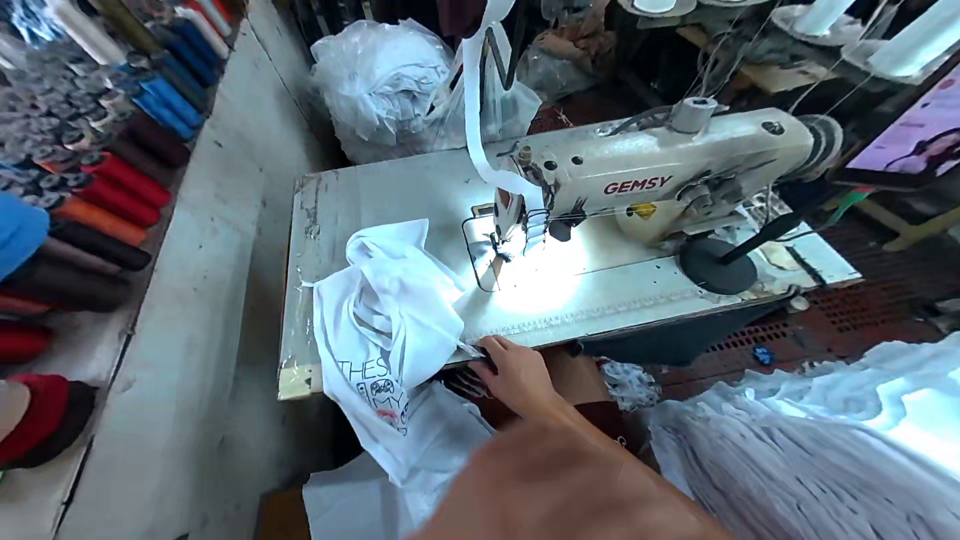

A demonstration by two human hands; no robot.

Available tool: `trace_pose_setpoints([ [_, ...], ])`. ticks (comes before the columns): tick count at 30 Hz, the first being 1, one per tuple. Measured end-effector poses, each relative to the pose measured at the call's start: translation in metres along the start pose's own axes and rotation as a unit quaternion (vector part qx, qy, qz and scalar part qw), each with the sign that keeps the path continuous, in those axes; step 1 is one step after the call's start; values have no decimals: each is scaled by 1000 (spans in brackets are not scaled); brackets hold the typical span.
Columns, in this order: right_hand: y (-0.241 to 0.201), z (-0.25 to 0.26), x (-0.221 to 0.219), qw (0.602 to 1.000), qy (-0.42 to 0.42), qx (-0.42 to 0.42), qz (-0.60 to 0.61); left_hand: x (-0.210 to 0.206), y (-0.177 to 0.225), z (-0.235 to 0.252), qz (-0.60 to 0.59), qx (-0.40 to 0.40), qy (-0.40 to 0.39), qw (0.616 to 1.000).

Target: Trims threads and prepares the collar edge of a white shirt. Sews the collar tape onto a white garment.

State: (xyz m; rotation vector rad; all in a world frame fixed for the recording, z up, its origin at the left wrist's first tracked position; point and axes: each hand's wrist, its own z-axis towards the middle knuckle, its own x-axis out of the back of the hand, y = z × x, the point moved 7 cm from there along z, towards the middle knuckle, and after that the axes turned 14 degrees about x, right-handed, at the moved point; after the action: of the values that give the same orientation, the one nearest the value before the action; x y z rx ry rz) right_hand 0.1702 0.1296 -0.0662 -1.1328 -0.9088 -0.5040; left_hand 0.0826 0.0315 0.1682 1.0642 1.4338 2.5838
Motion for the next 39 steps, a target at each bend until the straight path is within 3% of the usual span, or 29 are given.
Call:
trace_pose_setpoints([
  [2,8,-6,8,999,2,-1,46,-7,-91,12,98,103,46,989],
  [5,27,-24,31,996,3,-21,84,-17,-233,5,207,260,24,943],
  [8,58,-52,67,997,58,-42,15,-21,-292,-8,244,239,58,938],
  [11,101,-89,118,986,104,-112,-71,-17,-302,2,272,234,68,931],
  [13,134,-125,165,958,138,-221,-119,-9,-312,11,279,243,82,926],
  [16,170,-192,230,861,236,-409,-189,2,-327,23,268,268,93,921],
  [18,176,-210,244,819,238,-477,-211,0,-330,28,252,267,96,925],
  [19,171,-204,240,827,211,-480,-202,-3,-329,30,250,257,103,928],
  [21,152,-169,212,880,138,-426,-157,-9,-324,33,249,236,119,932],
  [25,82,-60,110,975,45,-215,-17,-9,-322,31,241,220,129,937],
  [28,40,8,45,991,-31,-126,31,-9,-319,29,246,190,134,941],
  [30,31,33,29,995,-56,-85,18,-7,-311,29,264,171,149,938],
  [32,31,33,39,992,-81,-92,20,2,-302,28,296,153,191,923],
  [34,50,6,72,986,-52,-160,2,13,-298,23,333,160,228,901],
  [36,89,-44,118,964,22,-259,-53,23,-297,21,343,176,254,887],
  [39,141,-122,170,923,88,-353,-127,21,-290,33,299,186,273,895],
])
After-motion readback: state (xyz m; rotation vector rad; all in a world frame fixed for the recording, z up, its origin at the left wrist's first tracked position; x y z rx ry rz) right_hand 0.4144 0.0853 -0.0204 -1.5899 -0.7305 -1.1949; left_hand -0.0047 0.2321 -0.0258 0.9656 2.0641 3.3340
